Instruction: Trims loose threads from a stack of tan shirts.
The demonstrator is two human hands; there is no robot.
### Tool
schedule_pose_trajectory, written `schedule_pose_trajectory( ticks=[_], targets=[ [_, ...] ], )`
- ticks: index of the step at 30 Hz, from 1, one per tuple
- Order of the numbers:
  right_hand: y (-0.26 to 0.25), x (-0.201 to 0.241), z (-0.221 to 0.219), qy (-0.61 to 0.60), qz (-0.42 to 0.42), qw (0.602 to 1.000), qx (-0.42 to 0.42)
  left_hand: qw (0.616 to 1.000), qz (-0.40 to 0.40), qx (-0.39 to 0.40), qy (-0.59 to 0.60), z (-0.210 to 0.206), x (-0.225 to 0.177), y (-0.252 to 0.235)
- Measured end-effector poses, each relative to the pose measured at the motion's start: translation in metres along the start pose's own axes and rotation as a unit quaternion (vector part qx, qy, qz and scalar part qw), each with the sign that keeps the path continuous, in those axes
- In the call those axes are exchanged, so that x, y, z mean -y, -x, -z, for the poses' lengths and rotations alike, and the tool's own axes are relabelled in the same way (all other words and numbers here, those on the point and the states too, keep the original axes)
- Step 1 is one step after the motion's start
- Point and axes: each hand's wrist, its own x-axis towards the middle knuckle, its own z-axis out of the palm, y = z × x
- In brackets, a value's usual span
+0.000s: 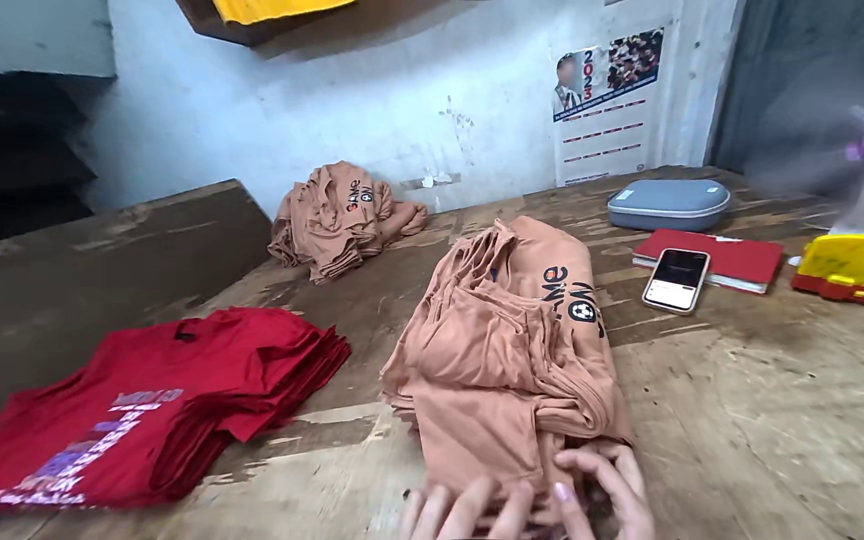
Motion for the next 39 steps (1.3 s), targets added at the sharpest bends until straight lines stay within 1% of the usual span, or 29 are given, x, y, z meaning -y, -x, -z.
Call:
schedule_pose_trajectory(
  ticks=[2,5,9,13,15,17,18,20,21,24,25,27,28,29,30,31,32,33,35,36,37,39],
  targets=[
    [0.001,0.001,-0.005,0.017,-0.009,1.0,0.014,0.996,-0.009,-0.045,-0.071,-0.01,0.005,-0.012],
    [0.001,0.0,-0.008,0.014,0.0,1.0,0.0,0.989,-0.052,-0.054,-0.13,-0.024,0.007,-0.017],
    [0.003,0.0,-0.009,-0.017,-0.001,1.0,-0.022,0.982,-0.081,-0.061,-0.159,-0.033,0.002,-0.018],
    [0.006,-0.002,-0.013,-0.006,0.018,0.999,-0.032,0.983,-0.082,-0.059,-0.152,-0.042,0.007,-0.018],
    [0.008,-0.004,-0.01,0.007,0.035,0.999,-0.036,0.992,-0.043,-0.061,-0.099,-0.043,0.01,-0.017],
    [0.011,-0.01,-0.003,-0.005,0.069,0.997,-0.029,1.0,0.019,-0.021,-0.013,-0.038,0.015,-0.014],
    [0.012,-0.013,0.001,-0.021,0.093,0.995,-0.02,0.999,0.037,0.001,0.023,-0.037,0.021,-0.011],
    [0.012,-0.015,0.003,-0.038,0.138,0.99,-0.004,0.996,0.043,0.004,0.08,-0.044,0.04,-0.002],
    [0.012,-0.011,0.002,-0.02,0.153,0.988,-0.002,0.993,0.039,-0.006,0.114,-0.047,0.048,0.002],
    [0.004,0.008,-0.015,0.061,0.161,0.985,-0.005,0.975,0.03,-0.02,0.221,-0.044,0.056,-0.004],
    [-0.001,0.013,-0.023,0.053,0.162,0.985,-0.014,0.97,0.034,-0.028,0.238,-0.042,0.055,-0.008],
    [-0.014,0.016,-0.035,-0.051,0.153,0.986,-0.036,0.959,0.071,-0.042,0.27,-0.039,0.053,-0.017],
    [-0.021,0.016,-0.04,-0.116,0.131,0.984,-0.045,0.951,0.096,-0.047,0.292,-0.039,0.053,-0.023],
    [-0.027,0.015,-0.045,-0.165,0.107,0.979,-0.059,0.938,0.124,-0.046,0.321,-0.04,0.054,-0.03],
    [-0.032,0.015,-0.046,-0.192,0.094,0.976,-0.051,0.923,0.156,-0.039,0.35,-0.041,0.055,-0.035],
    [-0.034,0.013,-0.045,-0.187,0.101,0.977,-0.02,0.907,0.186,-0.028,0.377,-0.041,0.057,-0.04],
    [-0.033,0.012,-0.041,-0.151,0.12,0.981,0.012,0.892,0.208,-0.018,0.4,-0.041,0.058,-0.044],
    [-0.031,0.013,-0.036,-0.088,0.145,0.985,0.023,0.881,0.223,-0.011,0.417,-0.04,0.058,-0.046],
    [-0.017,0.007,-0.024,0.044,0.205,0.978,-0.015,0.869,0.229,0.001,0.438,-0.035,0.057,-0.043],
    [-0.008,0.002,-0.017,0.076,0.222,0.971,-0.044,0.88,0.209,0.002,0.427,-0.032,0.055,-0.038],
    [-0.002,-0.001,-0.01,0.084,0.227,0.968,-0.068,0.904,0.172,-0.004,0.39,-0.03,0.053,-0.033],
    [0.008,-0.003,-0.003,0.069,0.22,0.969,-0.085,0.962,0.075,-0.051,0.256,-0.027,0.047,-0.023]
  ],
)
